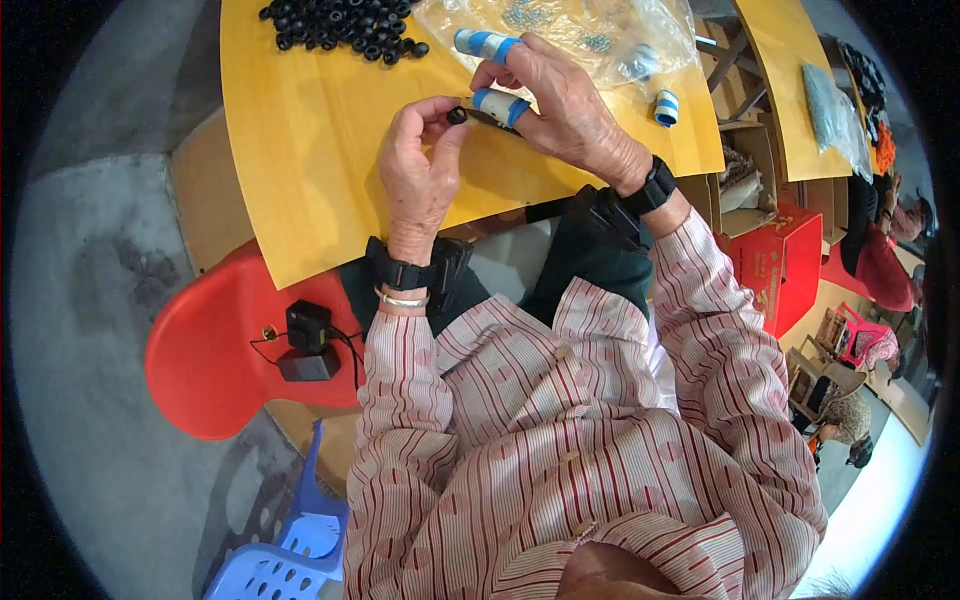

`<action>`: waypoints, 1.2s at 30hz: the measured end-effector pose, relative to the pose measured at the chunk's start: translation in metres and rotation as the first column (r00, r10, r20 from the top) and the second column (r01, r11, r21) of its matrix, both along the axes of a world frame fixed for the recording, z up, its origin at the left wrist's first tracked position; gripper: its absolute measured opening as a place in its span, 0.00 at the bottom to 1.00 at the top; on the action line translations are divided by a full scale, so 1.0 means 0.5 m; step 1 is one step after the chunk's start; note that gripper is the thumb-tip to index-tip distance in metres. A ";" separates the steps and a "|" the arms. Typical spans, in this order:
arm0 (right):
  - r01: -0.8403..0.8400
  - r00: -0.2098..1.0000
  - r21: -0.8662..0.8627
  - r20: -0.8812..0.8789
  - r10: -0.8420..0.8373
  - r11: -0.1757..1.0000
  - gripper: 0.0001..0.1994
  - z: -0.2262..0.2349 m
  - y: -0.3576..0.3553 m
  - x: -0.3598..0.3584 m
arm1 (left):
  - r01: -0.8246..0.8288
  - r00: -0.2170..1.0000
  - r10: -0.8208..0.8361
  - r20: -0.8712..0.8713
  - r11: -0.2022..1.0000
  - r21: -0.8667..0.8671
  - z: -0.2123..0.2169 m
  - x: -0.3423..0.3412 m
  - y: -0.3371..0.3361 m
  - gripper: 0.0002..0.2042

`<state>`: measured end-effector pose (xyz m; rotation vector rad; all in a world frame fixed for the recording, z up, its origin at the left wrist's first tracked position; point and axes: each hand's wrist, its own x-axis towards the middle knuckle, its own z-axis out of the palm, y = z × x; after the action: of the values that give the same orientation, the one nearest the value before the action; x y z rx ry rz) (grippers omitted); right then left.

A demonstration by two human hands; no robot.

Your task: The person assembles rubber components by inserting small pins into them by hand and sorts the rubber pieces across the table.

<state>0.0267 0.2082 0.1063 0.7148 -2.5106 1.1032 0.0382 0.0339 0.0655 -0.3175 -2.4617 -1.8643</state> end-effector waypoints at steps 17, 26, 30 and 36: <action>-0.081 0.986 0.191 -0.131 0.107 0.978 0.16 0.000 -0.011 -0.004 | -0.019 0.999 0.020 -0.030 1.000 0.014 0.008 0.003 0.000 0.10; -0.080 0.994 0.148 -0.063 0.090 0.986 0.16 0.000 -0.012 -0.001 | -0.010 0.999 0.009 -0.044 1.000 -0.012 0.011 0.001 0.001 0.10; -0.090 0.994 0.136 -0.046 0.097 0.987 0.15 0.000 -0.012 0.000 | -0.011 0.999 0.011 -0.036 1.000 0.005 0.007 0.002 0.001 0.10; -0.043 0.998 0.062 -0.043 0.046 0.997 0.15 0.014 -0.011 0.010 | -0.013 1.000 0.013 0.005 0.997 0.080 0.005 0.000 -0.001 0.10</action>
<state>0.0317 0.2028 0.1132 0.8067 -2.5123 1.0173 0.0380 0.0335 0.0682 -0.2930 -2.3778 -1.9549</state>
